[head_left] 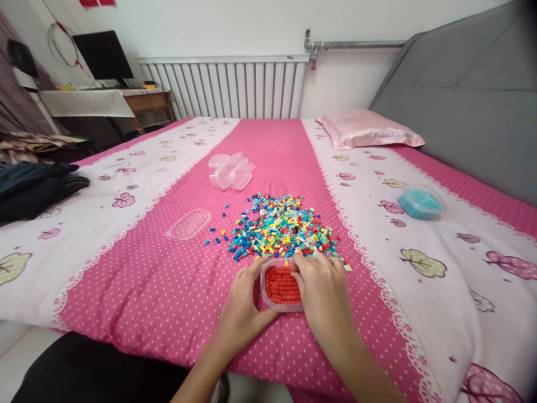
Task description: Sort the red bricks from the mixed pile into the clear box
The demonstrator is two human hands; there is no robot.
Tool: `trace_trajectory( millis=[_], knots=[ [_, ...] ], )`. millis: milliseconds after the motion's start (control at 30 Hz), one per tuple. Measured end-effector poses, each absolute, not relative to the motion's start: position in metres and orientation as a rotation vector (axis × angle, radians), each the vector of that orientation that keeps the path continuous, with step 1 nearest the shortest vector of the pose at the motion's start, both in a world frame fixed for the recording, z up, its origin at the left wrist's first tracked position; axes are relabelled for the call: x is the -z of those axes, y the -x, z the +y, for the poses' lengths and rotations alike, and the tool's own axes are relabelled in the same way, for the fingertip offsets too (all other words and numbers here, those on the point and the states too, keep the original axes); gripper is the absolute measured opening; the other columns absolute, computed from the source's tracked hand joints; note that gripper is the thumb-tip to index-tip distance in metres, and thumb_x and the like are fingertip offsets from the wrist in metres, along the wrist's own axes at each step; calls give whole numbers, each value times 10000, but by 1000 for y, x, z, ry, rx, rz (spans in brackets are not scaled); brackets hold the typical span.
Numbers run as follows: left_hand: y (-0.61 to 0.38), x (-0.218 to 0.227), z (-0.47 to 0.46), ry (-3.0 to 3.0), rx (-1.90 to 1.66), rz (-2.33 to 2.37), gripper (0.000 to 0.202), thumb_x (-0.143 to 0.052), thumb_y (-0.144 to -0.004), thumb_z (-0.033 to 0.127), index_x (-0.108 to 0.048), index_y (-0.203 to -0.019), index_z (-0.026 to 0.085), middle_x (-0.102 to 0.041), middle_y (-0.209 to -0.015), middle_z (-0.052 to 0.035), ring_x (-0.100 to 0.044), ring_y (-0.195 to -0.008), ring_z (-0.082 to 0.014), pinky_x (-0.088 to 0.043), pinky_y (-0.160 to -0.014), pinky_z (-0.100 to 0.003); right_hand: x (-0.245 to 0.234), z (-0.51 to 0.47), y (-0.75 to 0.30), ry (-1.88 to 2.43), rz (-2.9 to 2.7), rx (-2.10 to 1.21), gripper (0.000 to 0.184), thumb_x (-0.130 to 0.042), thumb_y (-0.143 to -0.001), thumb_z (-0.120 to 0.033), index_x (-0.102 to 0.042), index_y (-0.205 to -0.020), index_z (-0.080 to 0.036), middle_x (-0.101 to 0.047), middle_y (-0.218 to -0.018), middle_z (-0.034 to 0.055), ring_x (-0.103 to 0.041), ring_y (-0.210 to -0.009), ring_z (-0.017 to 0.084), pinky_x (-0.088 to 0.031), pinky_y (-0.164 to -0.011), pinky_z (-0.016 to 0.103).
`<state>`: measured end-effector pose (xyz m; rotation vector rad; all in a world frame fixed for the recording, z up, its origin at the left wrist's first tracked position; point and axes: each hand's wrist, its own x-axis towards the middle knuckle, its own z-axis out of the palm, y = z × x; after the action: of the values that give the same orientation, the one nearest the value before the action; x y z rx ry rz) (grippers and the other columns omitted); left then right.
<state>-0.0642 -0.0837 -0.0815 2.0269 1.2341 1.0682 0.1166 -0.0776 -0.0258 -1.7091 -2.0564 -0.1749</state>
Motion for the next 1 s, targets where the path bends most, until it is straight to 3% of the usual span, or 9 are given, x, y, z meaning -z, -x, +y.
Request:
trace_trajectory(
  millis=[400,1000],
  knots=[
    [64,82,-85,-2027,-1092,1222,848,-837,-830,351,-345,-1520,354,-526,-1514,-96,-518,-1387,-343,-432,-1142,-571,20,-77,-116,1698,-2022,109,291,-622,-870,44,-658,-789,-234,-729,-734,-16,-638,-767,229,-329,-786,380],
    [64,82,-84,-2065,-1095,1223,844,-833,-834,330,-341,-1519,359,-528,-1507,-98,-515,-1381,-344,-433,-1134,-585,19,-77,-116,1720,-2071,135,194,-705,-885,-34,-666,-852,-222,-750,-778,-9,-663,-803,252,-319,-824,397]
  ],
)
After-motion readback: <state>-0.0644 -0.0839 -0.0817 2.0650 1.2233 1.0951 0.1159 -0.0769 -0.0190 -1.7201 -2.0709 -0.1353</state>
